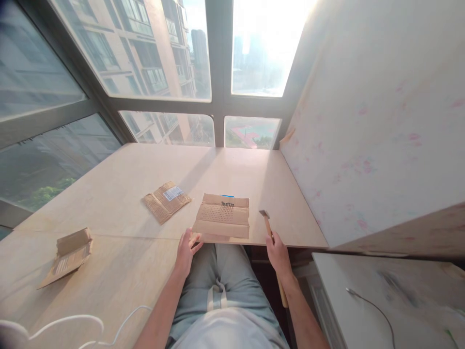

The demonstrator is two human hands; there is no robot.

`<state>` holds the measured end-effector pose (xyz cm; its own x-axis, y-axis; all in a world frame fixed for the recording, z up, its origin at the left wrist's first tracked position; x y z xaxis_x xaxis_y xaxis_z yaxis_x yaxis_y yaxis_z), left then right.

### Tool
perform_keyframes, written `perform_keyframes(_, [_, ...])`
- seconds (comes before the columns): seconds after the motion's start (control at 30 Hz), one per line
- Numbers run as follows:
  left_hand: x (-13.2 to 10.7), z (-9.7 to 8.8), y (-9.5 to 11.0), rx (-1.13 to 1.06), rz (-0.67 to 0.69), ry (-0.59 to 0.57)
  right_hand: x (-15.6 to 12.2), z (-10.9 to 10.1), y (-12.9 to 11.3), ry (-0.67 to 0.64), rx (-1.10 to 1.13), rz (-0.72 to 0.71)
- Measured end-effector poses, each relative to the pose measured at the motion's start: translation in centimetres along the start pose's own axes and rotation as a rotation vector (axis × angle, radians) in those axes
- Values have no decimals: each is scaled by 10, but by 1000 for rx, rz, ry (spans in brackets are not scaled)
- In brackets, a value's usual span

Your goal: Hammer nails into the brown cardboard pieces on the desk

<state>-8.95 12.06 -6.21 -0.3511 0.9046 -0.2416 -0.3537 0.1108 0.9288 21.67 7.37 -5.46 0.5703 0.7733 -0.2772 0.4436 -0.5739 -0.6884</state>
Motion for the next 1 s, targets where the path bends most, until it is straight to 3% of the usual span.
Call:
perform_keyframes(0.1, [1, 9, -3, -34, -48, -36, 21, -7, -3, 35, -311, 0])
perform_keyframes(0.23, [3, 16, -4, -85, -71, -82, 36, -7, -6, 24, -468, -69])
perform_keyframes(0.63, [0, 30, -2, -238, -123, -72, 61, 21, -14, 10, -472, -162])
perform_keyframes(1.0, [2, 39, -7, -284, -137, -61, 73, 24, -9, 83, -497, -184])
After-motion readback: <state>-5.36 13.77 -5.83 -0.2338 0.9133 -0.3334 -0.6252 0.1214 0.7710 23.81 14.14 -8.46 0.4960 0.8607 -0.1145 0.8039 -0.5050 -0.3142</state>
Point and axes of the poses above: each hand's wrist, its own x-axis towards the middle knuckle, its own z-axis out of the palm, y = z × x, the point moved 1 cm from there along x, towards the middle knuckle, and after that the axes turned 13 degrees about z, right-handed, at the moved point
